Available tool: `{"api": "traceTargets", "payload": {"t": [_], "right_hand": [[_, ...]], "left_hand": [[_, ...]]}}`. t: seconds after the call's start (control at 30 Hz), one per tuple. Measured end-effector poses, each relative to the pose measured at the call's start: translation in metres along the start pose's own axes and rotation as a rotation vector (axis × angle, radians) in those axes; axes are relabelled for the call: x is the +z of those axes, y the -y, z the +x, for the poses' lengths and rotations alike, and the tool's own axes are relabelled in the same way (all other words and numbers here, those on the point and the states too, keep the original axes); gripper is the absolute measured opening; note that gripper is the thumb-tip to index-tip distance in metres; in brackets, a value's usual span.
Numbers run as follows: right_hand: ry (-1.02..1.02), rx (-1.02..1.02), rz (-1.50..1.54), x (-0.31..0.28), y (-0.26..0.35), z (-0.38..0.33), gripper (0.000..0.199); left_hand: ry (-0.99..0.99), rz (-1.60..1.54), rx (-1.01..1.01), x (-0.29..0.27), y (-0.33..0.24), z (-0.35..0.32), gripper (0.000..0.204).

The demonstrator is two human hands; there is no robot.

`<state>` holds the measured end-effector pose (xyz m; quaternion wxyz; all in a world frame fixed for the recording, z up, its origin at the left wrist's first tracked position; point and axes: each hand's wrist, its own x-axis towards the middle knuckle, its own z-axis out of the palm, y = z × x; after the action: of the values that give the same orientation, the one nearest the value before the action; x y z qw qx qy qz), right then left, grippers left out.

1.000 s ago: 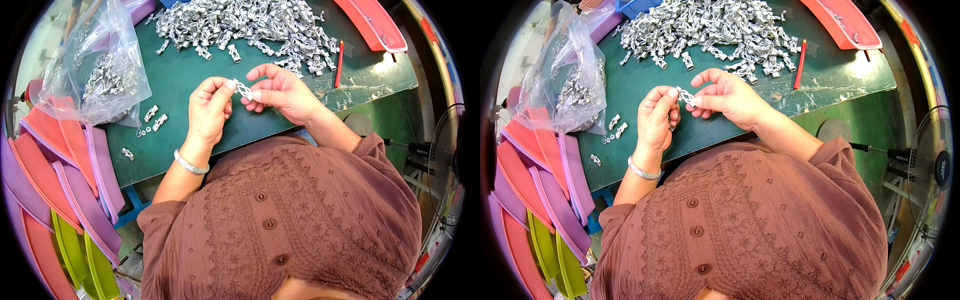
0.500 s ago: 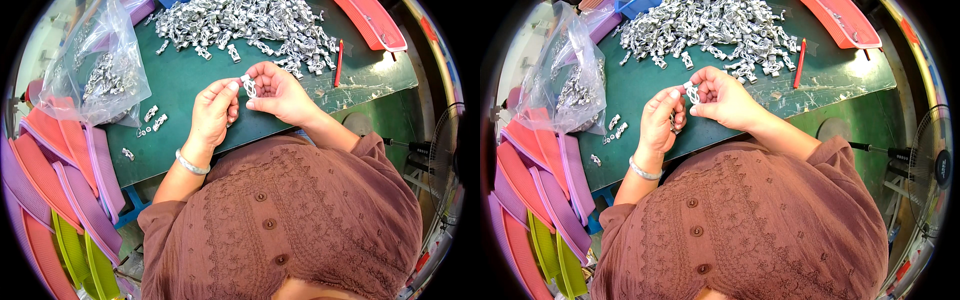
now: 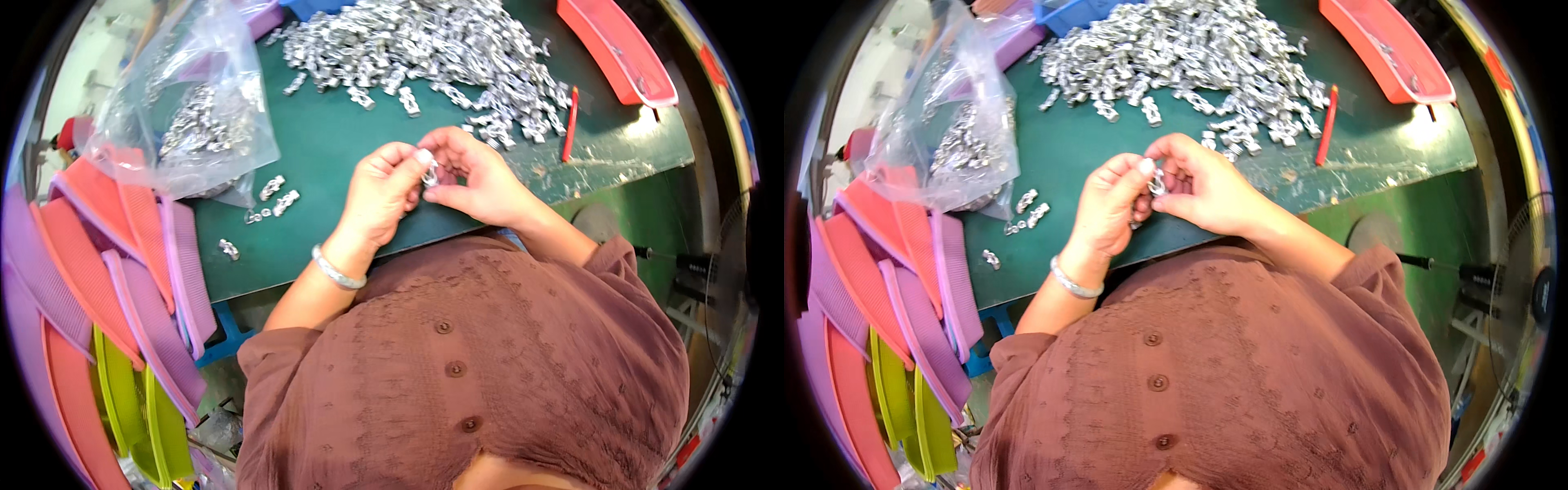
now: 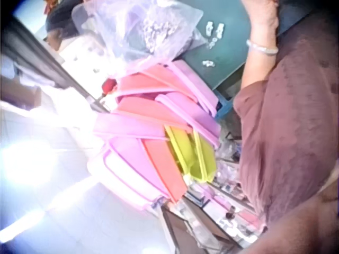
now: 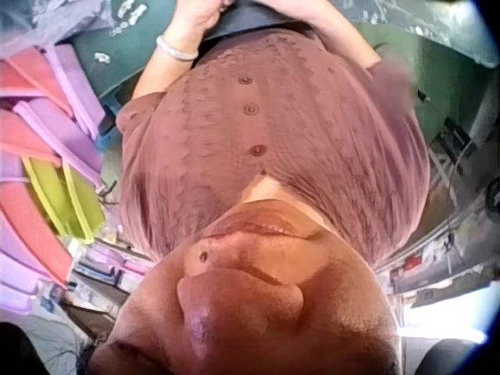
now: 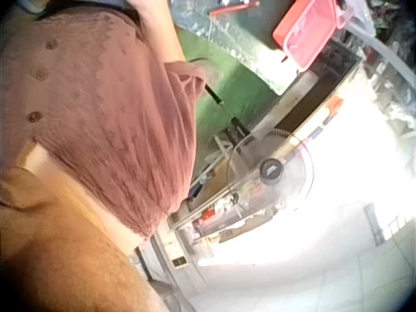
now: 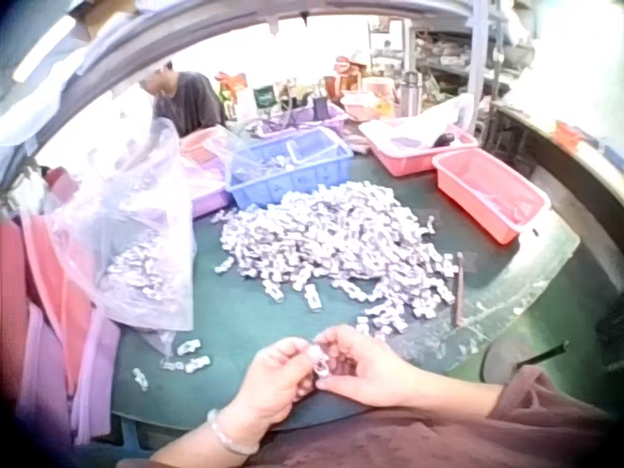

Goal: The person picks up small metal components from a workbench, fits them together with plastic inserts by hand, and marks several finished pieces using a red marking tool.

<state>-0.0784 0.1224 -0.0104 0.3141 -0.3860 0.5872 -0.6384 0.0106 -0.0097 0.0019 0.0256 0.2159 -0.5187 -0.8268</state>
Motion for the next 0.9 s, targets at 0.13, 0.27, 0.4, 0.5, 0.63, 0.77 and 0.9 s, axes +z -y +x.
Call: {"api": "traceTargets", "payload": {"t": [0.13, 0.27, 0.4, 0.5, 0.63, 0.77, 0.9], "right_hand": [[-0.004, -0.022, -0.069, -0.005, 0.001, -0.003, 0.044], [-0.054, 0.049, -0.058, -0.010, 0.004, -0.006, 0.036], [-0.075, 0.044, -0.071, -0.015, 0.002, -0.010, 0.031], [-0.075, 0.040, -0.067, -0.015, 0.004, -0.013, 0.029], [-0.080, 0.021, -0.116, -0.018, 0.005, -0.013, 0.025], [-0.148, -0.027, -0.279, -0.026, 0.003, -0.012, 0.020], [-0.198, -0.121, -0.466, -0.034, 0.008, -0.002, 0.017]], "left_hand": [[0.027, 0.140, 0.118, 0.002, -0.013, -0.004, 0.010], [-0.021, 0.399, 0.468, -0.006, -0.057, -0.009, 0.008], [-0.308, 0.567, 0.840, -0.032, -0.134, -0.004, 0.008], [-0.916, 1.392, 0.994, -0.087, -0.200, 0.013, 0.028], [-1.110, 1.834, 0.889, -0.134, -0.228, 0.016, 0.039], [-0.825, 1.626, 1.073, -0.089, -0.197, 0.005, 0.030], [-0.404, 1.517, 1.275, -0.042, -0.147, 0.007, 0.021]]}}
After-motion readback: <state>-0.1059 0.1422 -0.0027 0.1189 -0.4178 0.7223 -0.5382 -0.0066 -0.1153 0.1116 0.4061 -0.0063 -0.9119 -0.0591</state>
